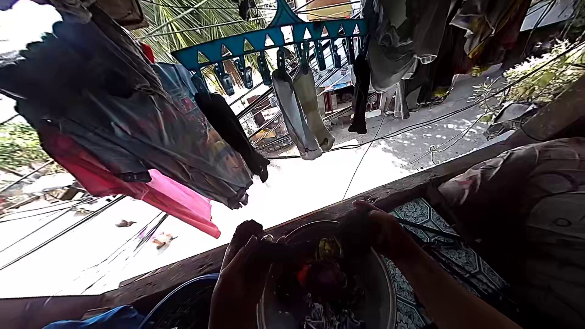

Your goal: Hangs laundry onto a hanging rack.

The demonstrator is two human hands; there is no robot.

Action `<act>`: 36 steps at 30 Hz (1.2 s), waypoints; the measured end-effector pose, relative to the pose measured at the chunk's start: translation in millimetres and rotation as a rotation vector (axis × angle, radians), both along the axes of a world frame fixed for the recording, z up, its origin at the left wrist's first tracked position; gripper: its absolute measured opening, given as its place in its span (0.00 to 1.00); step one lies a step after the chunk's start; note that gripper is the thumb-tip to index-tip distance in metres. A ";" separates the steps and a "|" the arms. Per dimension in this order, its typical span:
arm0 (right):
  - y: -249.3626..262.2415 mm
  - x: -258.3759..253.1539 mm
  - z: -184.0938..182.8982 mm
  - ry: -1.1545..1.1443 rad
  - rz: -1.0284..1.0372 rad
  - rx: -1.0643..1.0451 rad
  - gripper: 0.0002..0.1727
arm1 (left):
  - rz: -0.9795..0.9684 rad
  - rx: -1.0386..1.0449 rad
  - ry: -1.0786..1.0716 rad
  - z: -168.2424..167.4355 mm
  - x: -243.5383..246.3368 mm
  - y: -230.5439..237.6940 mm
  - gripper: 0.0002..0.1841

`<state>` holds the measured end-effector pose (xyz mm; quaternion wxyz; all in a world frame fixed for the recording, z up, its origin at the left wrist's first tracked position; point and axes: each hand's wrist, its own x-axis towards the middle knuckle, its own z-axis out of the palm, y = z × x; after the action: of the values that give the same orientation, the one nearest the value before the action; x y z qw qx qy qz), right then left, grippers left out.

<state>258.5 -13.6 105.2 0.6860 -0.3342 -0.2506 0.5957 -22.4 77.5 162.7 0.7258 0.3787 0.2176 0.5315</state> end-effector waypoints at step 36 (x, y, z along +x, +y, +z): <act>-13.7 45.3 32.7 -0.589 0.027 -0.239 0.20 | -0.212 0.478 0.937 36.4 76.0 29.8 0.09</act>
<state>303.9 -27.3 137.9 0.5319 -0.5671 -0.3710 0.5078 53.6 107.3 199.1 0.4940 0.7500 0.3518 0.2641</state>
